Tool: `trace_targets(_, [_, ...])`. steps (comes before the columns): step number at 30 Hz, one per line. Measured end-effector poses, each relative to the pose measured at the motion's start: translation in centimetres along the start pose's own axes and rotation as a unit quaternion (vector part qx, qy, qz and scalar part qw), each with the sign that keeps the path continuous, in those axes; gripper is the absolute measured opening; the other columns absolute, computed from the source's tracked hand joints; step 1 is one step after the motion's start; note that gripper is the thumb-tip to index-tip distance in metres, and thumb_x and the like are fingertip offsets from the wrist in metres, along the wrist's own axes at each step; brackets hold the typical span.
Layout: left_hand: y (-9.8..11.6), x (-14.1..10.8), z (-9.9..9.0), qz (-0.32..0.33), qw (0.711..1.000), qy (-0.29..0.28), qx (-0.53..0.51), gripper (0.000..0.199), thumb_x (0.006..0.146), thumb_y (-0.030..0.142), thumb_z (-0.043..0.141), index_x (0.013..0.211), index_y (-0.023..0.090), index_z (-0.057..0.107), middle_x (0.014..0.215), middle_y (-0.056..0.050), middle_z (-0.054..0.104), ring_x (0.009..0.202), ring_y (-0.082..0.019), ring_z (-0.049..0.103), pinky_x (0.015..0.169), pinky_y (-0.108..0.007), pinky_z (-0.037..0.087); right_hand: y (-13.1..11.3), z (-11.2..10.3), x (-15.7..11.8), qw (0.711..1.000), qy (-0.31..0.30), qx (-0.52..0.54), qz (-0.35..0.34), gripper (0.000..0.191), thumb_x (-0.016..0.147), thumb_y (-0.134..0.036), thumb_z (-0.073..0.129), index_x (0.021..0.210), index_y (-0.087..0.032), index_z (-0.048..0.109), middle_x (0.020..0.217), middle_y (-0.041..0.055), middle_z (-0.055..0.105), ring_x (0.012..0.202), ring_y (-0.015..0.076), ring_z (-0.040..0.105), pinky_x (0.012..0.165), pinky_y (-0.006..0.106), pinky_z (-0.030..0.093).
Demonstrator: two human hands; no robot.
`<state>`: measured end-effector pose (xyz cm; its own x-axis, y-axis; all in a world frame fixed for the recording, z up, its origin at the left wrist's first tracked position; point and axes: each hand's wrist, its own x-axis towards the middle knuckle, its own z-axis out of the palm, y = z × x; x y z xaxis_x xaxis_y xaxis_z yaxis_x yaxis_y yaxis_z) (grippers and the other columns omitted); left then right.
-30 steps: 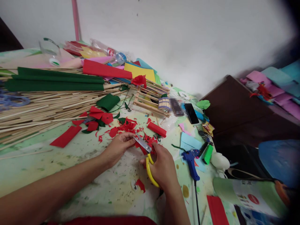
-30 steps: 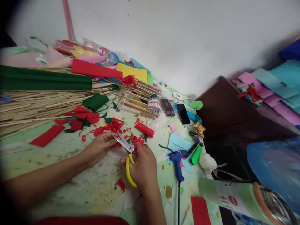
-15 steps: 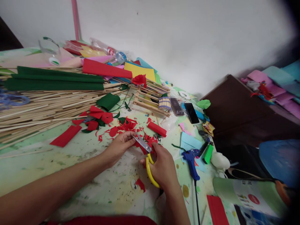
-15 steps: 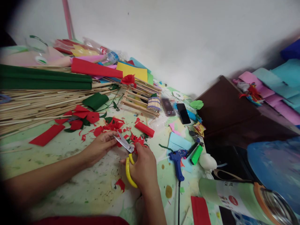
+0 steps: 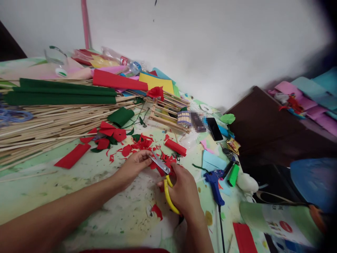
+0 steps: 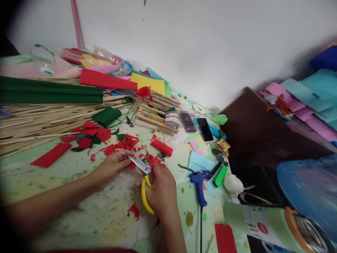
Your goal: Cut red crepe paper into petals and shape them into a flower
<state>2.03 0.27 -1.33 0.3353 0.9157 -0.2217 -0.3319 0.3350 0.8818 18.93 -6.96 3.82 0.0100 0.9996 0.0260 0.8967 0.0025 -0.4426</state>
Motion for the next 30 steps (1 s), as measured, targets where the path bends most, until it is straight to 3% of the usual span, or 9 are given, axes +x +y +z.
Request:
trace_targets(5, [0.02, -0.05, 0.02, -0.008, 1.0, -0.001, 0.004, 0.018, 0.069, 0.029, 0.073, 0.081, 0.018, 0.064, 0.074, 0.002, 0.064, 0.074, -0.013, 0.055, 0.069, -0.023, 0.042, -0.06, 0.19, 0.0, 1.0, 0.002, 0.006, 0.006, 0.031, 0.071, -0.029, 0.063, 0.1, -0.021, 0.057, 0.082, 0.0036, 0.061, 0.077, 0.0203, 0.054, 0.066, 0.026, 0.037])
trace_targets(12, [0.25, -0.11, 0.11, -0.015, 1.0, 0.004, -0.006, 0.017, 0.068, 0.028, 0.073, 0.081, 0.018, 0.066, 0.075, 0.001, 0.065, 0.074, -0.015, 0.057, 0.07, -0.025, 0.042, -0.41, 0.15, 0.0, 1.0, 0.0, 0.006, 0.024, 0.024, 0.071, -0.033, 0.066, 0.091, -0.023, 0.057, 0.079, 0.0023, 0.061, 0.075, 0.0202, 0.054, 0.061, 0.025, 0.034])
trace_targets(30, [0.49, -0.3, 0.48, -0.025, 0.998, -0.016, -0.062, 0.02, 0.065, 0.03, 0.078, 0.076, 0.017, 0.069, 0.074, -0.001, 0.069, 0.073, -0.015, 0.059, 0.07, -0.025, 0.045, -0.55, 0.28, -0.05, 0.999, 0.003, 0.027, 0.034, 0.029, 0.07, -0.028, 0.065, 0.098, -0.024, 0.058, 0.082, 0.003, 0.064, 0.075, 0.0212, 0.057, 0.063, 0.026, 0.037])
